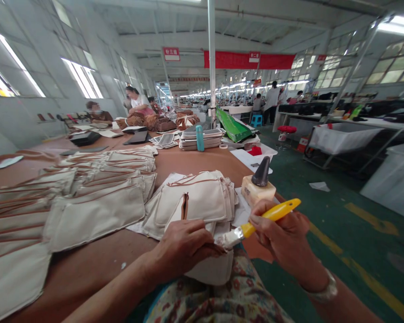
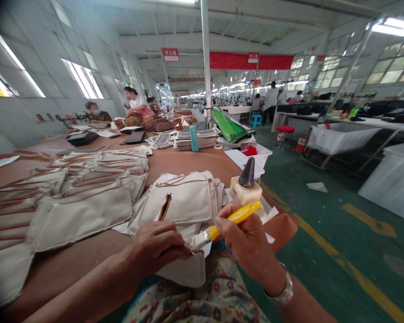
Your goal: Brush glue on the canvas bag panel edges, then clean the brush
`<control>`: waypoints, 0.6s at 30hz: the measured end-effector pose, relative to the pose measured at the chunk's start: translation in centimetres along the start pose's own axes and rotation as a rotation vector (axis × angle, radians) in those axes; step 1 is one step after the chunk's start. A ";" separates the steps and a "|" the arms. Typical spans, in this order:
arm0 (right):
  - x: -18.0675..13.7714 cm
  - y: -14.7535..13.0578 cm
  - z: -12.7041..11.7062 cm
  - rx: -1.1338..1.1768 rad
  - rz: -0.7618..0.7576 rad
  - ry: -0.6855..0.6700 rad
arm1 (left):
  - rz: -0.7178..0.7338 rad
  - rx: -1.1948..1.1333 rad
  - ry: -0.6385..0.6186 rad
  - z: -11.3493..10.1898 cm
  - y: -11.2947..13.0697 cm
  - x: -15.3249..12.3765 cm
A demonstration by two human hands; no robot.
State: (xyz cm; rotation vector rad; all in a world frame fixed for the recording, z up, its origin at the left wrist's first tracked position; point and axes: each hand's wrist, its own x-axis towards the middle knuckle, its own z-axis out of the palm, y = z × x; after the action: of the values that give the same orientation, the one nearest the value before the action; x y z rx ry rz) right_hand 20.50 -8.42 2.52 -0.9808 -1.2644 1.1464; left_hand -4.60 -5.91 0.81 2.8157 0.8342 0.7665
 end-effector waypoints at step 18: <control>-2.0 -4.0 -2.0 0.113 -0.138 0.458 | -0.034 -0.171 -0.013 -2.9 -1.0 4.3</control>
State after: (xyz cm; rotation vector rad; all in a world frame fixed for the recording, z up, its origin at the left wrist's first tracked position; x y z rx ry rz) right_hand 22.95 -11.04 5.92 -0.9857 -0.8745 0.8161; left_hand -3.35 -2.89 5.00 2.6472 0.7733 0.7746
